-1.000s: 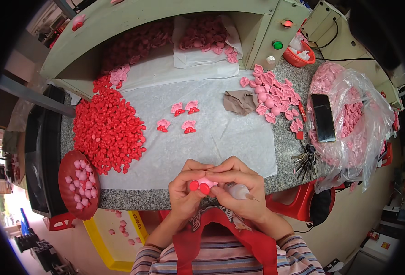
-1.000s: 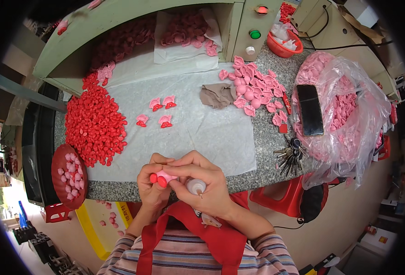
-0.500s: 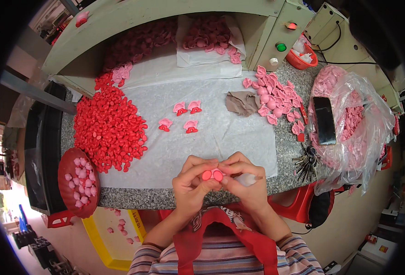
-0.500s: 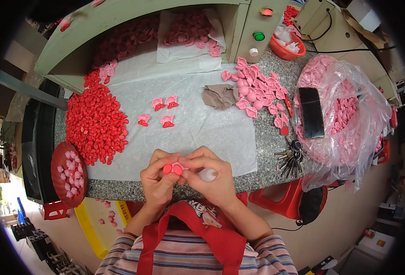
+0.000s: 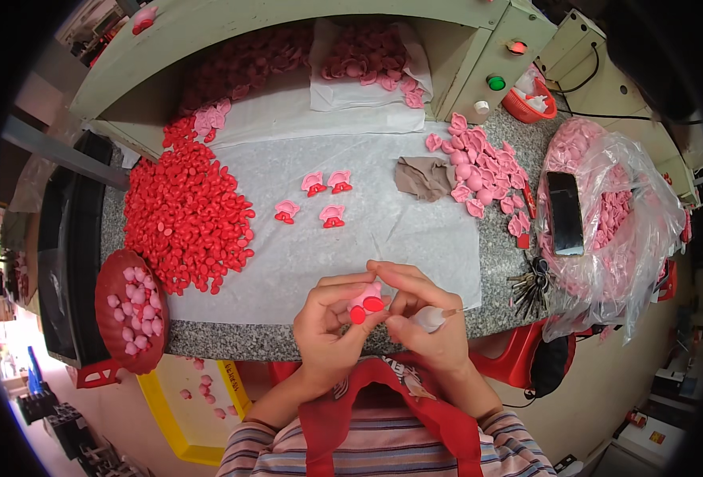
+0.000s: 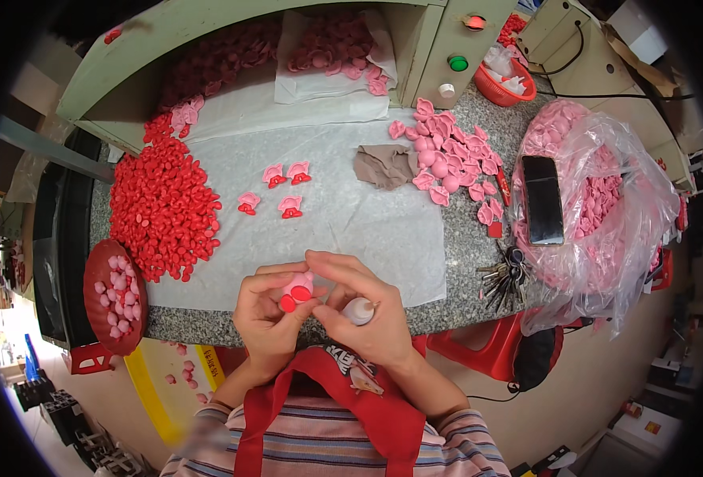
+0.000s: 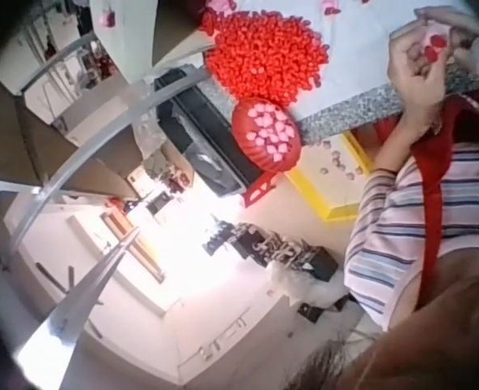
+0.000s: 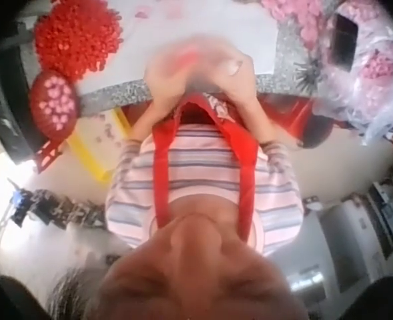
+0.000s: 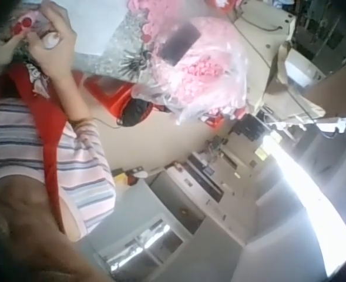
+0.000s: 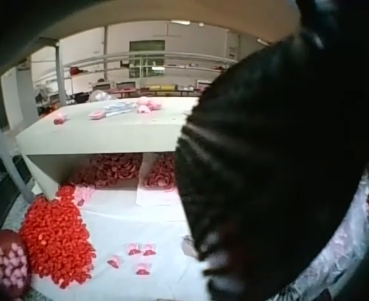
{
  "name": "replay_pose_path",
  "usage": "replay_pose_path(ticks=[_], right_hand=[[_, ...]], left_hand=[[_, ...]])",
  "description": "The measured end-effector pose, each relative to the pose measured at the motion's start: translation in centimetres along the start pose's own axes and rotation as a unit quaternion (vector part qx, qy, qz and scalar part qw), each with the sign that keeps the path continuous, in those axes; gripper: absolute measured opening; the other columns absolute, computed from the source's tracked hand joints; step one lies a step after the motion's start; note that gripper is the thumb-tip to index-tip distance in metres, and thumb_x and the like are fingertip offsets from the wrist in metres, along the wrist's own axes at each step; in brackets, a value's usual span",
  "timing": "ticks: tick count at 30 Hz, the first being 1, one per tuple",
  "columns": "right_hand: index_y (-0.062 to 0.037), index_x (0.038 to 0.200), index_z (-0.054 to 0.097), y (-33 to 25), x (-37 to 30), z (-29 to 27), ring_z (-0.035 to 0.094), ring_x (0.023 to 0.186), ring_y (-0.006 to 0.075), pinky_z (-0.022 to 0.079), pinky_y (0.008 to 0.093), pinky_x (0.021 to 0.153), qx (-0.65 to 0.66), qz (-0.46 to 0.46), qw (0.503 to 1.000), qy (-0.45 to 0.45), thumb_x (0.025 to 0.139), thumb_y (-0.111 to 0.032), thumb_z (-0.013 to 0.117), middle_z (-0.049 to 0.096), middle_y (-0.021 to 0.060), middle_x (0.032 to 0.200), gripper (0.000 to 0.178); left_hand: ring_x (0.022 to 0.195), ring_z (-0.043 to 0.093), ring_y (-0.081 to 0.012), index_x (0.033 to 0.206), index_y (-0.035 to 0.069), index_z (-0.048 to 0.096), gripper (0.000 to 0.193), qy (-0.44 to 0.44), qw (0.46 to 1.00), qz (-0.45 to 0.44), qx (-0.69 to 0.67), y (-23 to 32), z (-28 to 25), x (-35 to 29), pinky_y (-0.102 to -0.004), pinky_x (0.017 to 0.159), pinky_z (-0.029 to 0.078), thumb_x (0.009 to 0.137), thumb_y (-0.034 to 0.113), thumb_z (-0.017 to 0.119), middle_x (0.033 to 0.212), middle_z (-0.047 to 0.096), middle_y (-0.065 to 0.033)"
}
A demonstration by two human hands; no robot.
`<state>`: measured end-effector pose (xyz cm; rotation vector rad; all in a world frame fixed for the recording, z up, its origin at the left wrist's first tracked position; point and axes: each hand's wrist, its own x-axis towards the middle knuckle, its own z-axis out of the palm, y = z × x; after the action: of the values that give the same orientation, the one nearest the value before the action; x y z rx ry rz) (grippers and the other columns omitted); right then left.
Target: Assembling and decorating small plastic toy components using an applicator tool at a factory workbench.
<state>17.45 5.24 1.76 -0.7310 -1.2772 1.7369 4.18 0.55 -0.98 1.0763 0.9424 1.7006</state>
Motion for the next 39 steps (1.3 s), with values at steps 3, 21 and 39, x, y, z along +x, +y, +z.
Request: replay_pose_path(ticks=[3, 21, 39], right_hand=[[0.0017, 0.116, 0.052, -1.2, 0.0, 0.5, 0.05, 0.066, 0.0044, 0.042, 0.0154, 0.059, -0.071, 0.048, 0.996, -0.006, 0.07, 0.008, 0.057, 0.051, 0.0131, 0.117, 0.047], [-0.0042, 0.116, 0.055, -0.6, -0.3, 1.6, 0.052, 0.067, 0.0026, 0.043, 0.0164, 0.058, -0.122, 0.002, 0.992, 0.021, 0.071, 0.008, 0.054, 0.061, 0.0067, 0.099, 0.047], [0.0002, 0.109, 0.059, -0.4, 0.2, 1.6, 0.055, 0.066, 0.0036, 0.044, 0.0172, 0.055, -0.211, -0.001, 0.972, 0.099, 0.068, 0.008, 0.057, 0.063, 0.0125, 0.099, 0.041]], left_hand=[[0.095, 0.059, -0.0233, 0.11, -0.003, 0.05, 0.042, 0.037, 0.993, -0.007, 0.114, 0.3, 0.2, -0.1, -0.0293, 0.076, 0.053, 0.07, -0.013, 0.06, 0.114, 0.051, -0.0195], [0.088, 0.061, -0.0202, 0.1, -0.003, 0.06, 0.036, 0.054, 0.965, 0.07, 0.246, 1.3, 0.5, 0.2, -0.0253, 0.069, 0.054, 0.065, -0.012, 0.059, 0.098, 0.059, -0.0162], [0.078, 0.064, -0.0245, 0.101, -0.002, 0.059, 0.037, 0.02, 0.915, 0.184, 0.359, 0.1, 0.2, 2.0, -0.026, 0.062, 0.052, 0.065, -0.008, 0.06, 0.093, 0.061, -0.0166]])
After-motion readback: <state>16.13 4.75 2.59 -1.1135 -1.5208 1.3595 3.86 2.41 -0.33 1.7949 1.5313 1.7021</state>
